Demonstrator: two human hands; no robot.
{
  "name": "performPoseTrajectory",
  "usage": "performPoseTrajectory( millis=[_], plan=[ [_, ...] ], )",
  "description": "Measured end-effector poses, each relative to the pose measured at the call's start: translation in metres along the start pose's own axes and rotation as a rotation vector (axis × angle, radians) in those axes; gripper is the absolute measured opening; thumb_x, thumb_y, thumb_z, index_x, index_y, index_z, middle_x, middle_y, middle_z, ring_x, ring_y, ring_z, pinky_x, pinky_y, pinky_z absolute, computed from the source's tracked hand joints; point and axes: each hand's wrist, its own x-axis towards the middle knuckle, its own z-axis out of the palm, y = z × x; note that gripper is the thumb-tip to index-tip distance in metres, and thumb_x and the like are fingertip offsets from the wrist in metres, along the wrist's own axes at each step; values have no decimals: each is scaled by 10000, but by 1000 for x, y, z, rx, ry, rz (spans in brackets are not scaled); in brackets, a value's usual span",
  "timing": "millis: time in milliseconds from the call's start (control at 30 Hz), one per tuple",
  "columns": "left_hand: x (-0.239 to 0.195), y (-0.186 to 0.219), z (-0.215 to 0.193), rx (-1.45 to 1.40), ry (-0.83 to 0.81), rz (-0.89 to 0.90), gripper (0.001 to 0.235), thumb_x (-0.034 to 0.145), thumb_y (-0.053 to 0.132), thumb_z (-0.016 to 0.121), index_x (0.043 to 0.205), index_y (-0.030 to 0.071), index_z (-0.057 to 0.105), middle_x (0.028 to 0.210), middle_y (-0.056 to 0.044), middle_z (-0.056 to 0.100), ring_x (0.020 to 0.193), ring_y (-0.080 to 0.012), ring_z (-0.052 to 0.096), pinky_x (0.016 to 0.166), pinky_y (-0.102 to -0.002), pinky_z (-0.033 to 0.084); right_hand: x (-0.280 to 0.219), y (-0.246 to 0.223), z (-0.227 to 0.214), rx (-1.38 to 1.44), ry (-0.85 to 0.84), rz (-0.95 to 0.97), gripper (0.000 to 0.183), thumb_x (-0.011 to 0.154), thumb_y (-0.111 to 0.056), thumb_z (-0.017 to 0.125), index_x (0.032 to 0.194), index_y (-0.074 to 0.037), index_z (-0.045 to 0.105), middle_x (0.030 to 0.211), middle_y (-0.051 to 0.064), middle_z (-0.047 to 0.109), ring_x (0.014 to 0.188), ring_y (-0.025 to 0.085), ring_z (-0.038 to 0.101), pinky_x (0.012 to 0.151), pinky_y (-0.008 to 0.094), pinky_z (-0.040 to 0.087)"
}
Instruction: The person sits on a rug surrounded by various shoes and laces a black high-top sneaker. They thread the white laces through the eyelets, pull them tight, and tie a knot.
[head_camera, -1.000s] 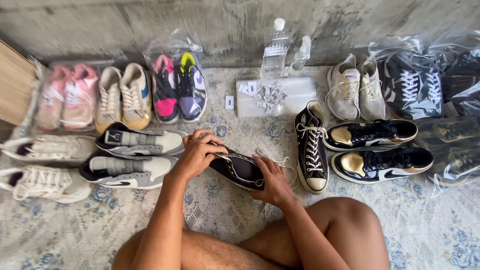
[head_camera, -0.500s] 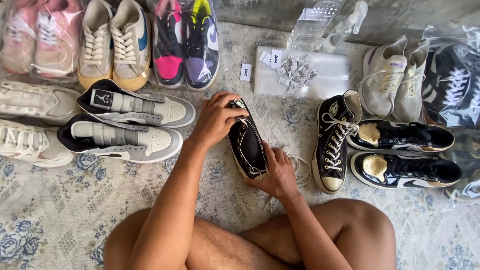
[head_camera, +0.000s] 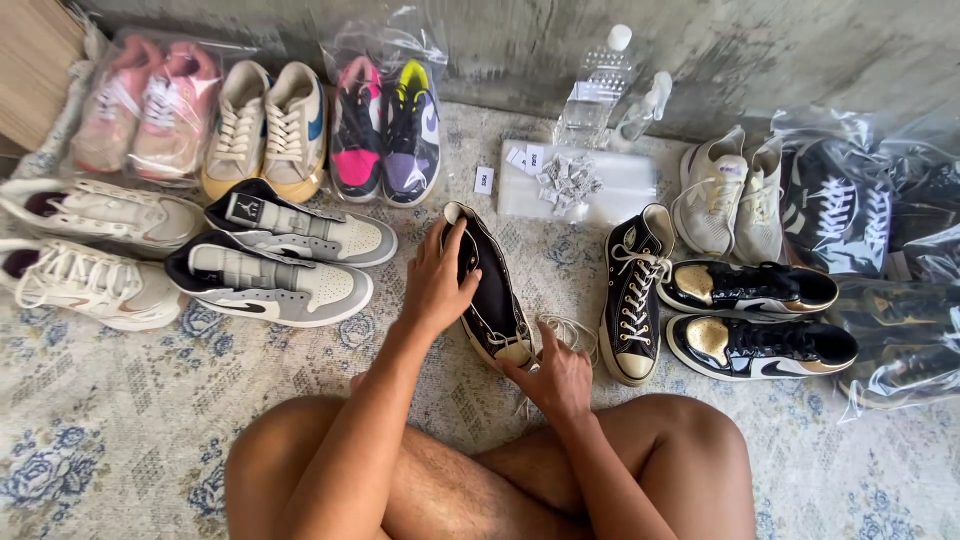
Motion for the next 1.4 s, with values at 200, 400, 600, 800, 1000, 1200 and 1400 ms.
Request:
performPoseTrajectory(
  millis=[200, 400, 600, 800, 1000, 1200, 1400],
  plan=[
    [-31, -34, 70, -61, -149, -299, 280, 882, 461, 693, 941, 195, 756, 870, -52, 753, 897, -312, 756, 720, -451, 593, -21, -10, -15, 129, 20, 104, 573, 765, -712, 659, 1093, -244, 678, 628, -39, 730, 751, 290, 768, 827, 427, 561],
    [-65, -30, 139, -47, -291, -443, 429, 820, 604, 699, 796, 185, 787, 796, -129, 755, 840, -344, 771, 631, -438, 602, -11, 24, 25, 284, 79, 140, 405, 816, -710, 689, 880, -320, 778, 612, -120, 718, 703, 185, 754, 712, 393, 602],
    [-89, 25, 92, -133, -103, -433, 343, 845, 269, 717, 559, 86, 673, 565, -181, 647, 622, -413, 720, 562, -467, 590, -17, 12, 11, 390, 100, -5, 227, 911, -417, 699, 932, -216, 801, 655, -19, 756, 733, 281, 755, 741, 437, 600],
    [-85, 18, 111, -30, -141, -424, 193, 825, 293, 688, 879, 128, 772, 856, -169, 743, 890, -393, 750, 759, -502, 634, -19, 11, 15, 381, 73, 17, 216, 854, -453, 714, 920, -266, 800, 693, -13, 764, 804, 314, 750, 751, 470, 598],
    [-90, 1, 133, -74, -259, -250, 180, 851, 264, 634, 853, 127, 750, 833, -170, 748, 893, -409, 743, 757, -495, 616, -18, 14, -6, 496, 11, -248, 135, 861, -177, 737, 962, -127, 810, 799, 127, 791, 790, 365, 761, 725, 478, 610],
    [-102, 29, 80, -305, -366, -220, 254, 874, 217, 598, 974, 15, 714, 921, -209, 760, 988, -429, 718, 825, -552, 569, -18, 21, -28, 615, -137, -387, 203, 872, -19, 685, 1033, -47, 806, 830, 191, 796, 772, 398, 767, 718, 518, 614],
    [-102, 21, 88, -308, -442, -247, 306, 900, 285, 565, 996, 14, 672, 971, -250, 737, 1037, -455, 689, 855, -562, 542, -12, 24, -17, 603, -171, -411, 207, 873, -13, 690, 1039, -55, 807, 852, 190, 795, 772, 379, 774, 683, 471, 643]
  ],
)
